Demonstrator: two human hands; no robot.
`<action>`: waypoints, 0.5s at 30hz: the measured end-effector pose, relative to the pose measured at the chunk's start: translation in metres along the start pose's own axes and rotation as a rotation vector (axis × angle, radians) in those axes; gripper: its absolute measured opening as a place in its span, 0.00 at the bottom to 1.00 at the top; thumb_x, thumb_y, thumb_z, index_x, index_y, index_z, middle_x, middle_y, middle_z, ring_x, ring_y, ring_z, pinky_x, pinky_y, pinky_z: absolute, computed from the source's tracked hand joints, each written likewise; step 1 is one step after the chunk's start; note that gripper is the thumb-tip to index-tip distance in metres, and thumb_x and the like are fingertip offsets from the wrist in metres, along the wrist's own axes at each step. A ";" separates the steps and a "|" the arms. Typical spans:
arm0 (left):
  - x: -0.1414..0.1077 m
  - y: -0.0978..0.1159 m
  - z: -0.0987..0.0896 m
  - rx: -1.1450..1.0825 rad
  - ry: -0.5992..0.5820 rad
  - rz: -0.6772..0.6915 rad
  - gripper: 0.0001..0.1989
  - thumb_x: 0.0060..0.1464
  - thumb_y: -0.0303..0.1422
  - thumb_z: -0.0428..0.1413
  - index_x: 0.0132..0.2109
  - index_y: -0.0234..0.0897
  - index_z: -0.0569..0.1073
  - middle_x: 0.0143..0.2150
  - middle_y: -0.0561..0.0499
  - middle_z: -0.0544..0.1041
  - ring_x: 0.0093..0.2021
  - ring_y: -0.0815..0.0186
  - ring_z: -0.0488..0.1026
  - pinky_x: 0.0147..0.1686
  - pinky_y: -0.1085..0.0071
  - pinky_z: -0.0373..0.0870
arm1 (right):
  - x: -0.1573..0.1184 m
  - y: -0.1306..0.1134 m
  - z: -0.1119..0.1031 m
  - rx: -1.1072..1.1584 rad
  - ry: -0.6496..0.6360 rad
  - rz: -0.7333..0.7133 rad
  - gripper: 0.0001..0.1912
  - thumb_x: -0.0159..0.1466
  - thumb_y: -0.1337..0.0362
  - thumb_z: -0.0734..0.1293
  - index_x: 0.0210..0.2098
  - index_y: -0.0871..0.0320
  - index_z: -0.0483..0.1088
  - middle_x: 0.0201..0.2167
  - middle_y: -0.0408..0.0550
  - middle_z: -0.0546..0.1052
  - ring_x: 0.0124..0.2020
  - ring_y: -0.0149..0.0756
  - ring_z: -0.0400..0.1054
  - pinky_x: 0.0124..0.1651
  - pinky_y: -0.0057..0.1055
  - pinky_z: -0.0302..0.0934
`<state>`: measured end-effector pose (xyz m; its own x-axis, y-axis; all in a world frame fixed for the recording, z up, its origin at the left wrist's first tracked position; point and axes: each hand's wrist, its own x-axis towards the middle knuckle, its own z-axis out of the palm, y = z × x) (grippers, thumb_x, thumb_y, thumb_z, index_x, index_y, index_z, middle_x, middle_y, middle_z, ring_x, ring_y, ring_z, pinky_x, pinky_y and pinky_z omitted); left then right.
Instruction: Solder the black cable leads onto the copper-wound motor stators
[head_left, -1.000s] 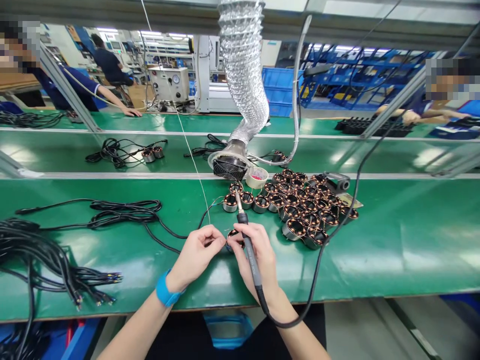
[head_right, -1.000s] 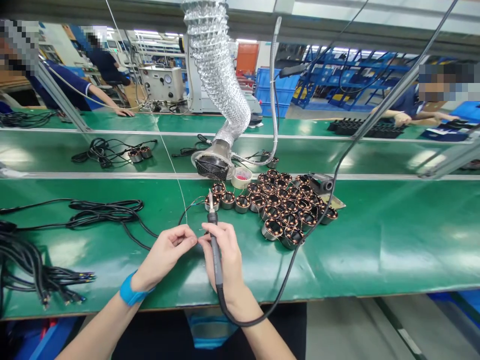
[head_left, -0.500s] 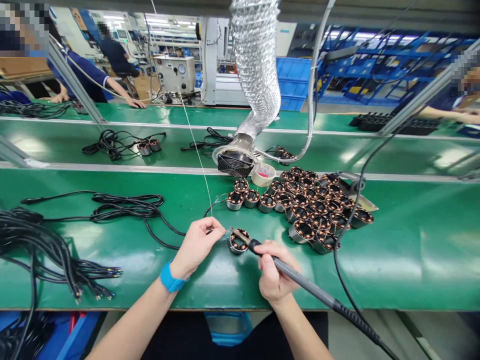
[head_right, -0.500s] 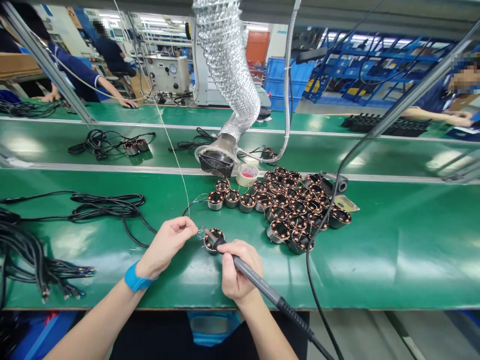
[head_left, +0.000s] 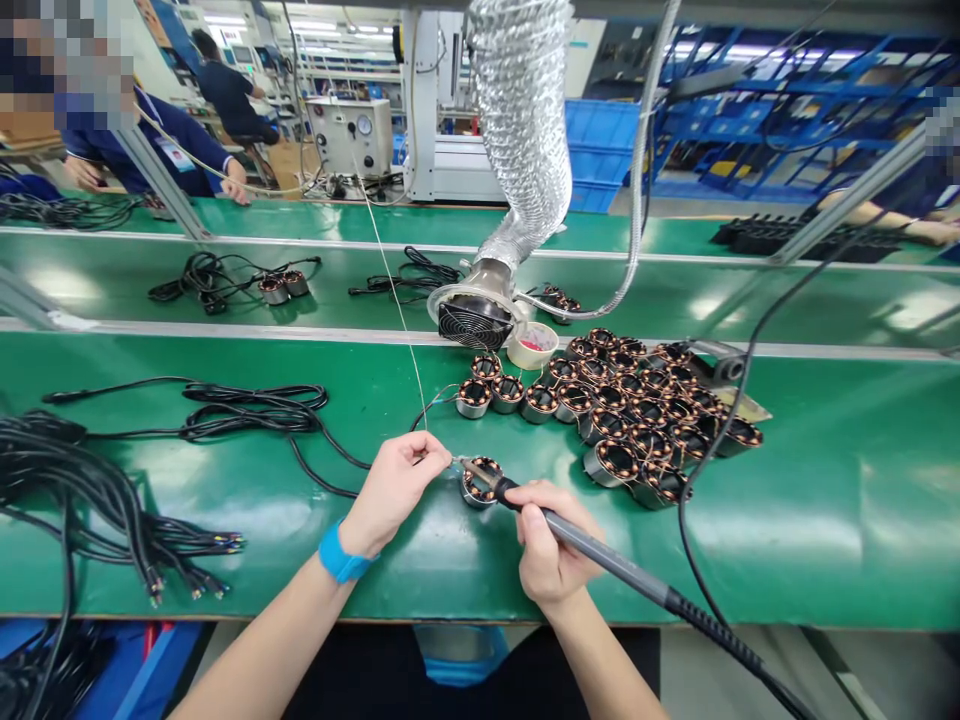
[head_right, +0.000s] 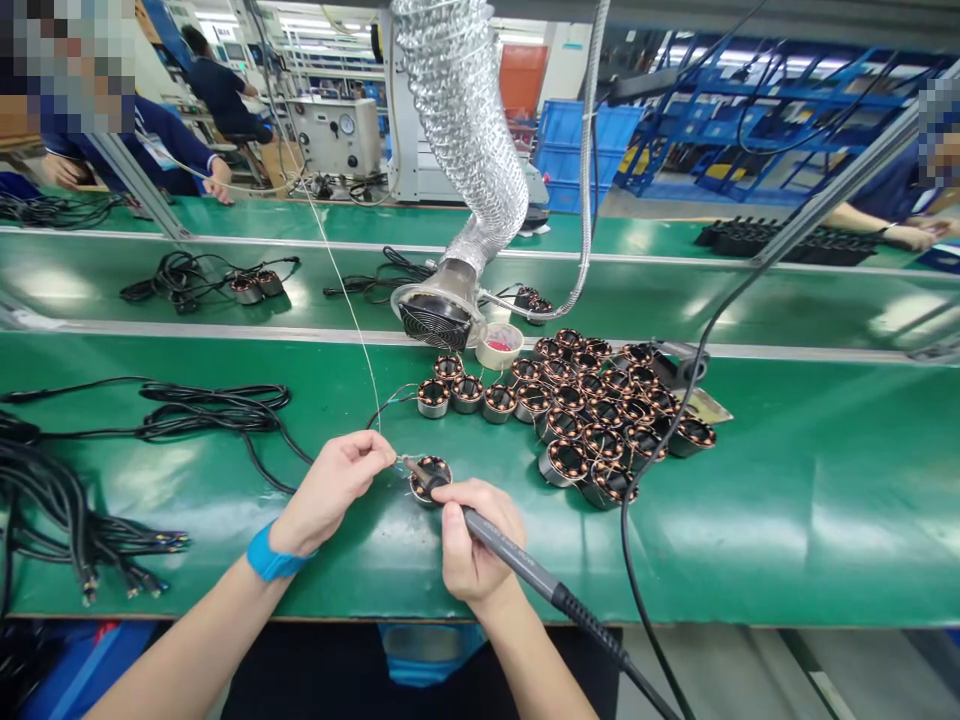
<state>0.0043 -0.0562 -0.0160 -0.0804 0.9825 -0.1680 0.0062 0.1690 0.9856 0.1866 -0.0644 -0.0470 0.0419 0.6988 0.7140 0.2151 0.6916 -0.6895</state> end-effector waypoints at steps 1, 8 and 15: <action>0.000 0.000 0.000 0.000 -0.001 -0.001 0.09 0.53 0.34 0.58 0.28 0.34 0.71 0.23 0.57 0.66 0.20 0.76 0.50 0.22 0.75 0.48 | 0.000 0.000 0.000 -0.015 -0.001 0.005 0.10 0.63 0.69 0.62 0.36 0.56 0.75 0.26 0.45 0.77 0.27 0.37 0.74 0.32 0.36 0.67; 0.001 -0.001 -0.001 -0.001 -0.001 0.005 0.09 0.52 0.35 0.59 0.28 0.35 0.71 0.22 0.57 0.68 0.21 0.74 0.56 0.23 0.74 0.51 | -0.003 0.001 -0.003 -0.087 0.051 0.049 0.11 0.64 0.67 0.61 0.34 0.57 0.75 0.26 0.47 0.77 0.26 0.39 0.74 0.30 0.37 0.69; 0.000 0.002 0.000 -0.006 0.008 -0.004 0.09 0.51 0.36 0.59 0.28 0.35 0.72 0.21 0.57 0.67 0.21 0.73 0.57 0.23 0.74 0.52 | -0.005 0.003 -0.006 -0.093 0.113 0.055 0.10 0.63 0.66 0.61 0.33 0.56 0.76 0.23 0.45 0.75 0.27 0.40 0.74 0.34 0.39 0.70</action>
<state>0.0045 -0.0557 -0.0140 -0.0889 0.9810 -0.1722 0.0002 0.1729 0.9849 0.1932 -0.0674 -0.0517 0.1651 0.7066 0.6881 0.2987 0.6291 -0.7177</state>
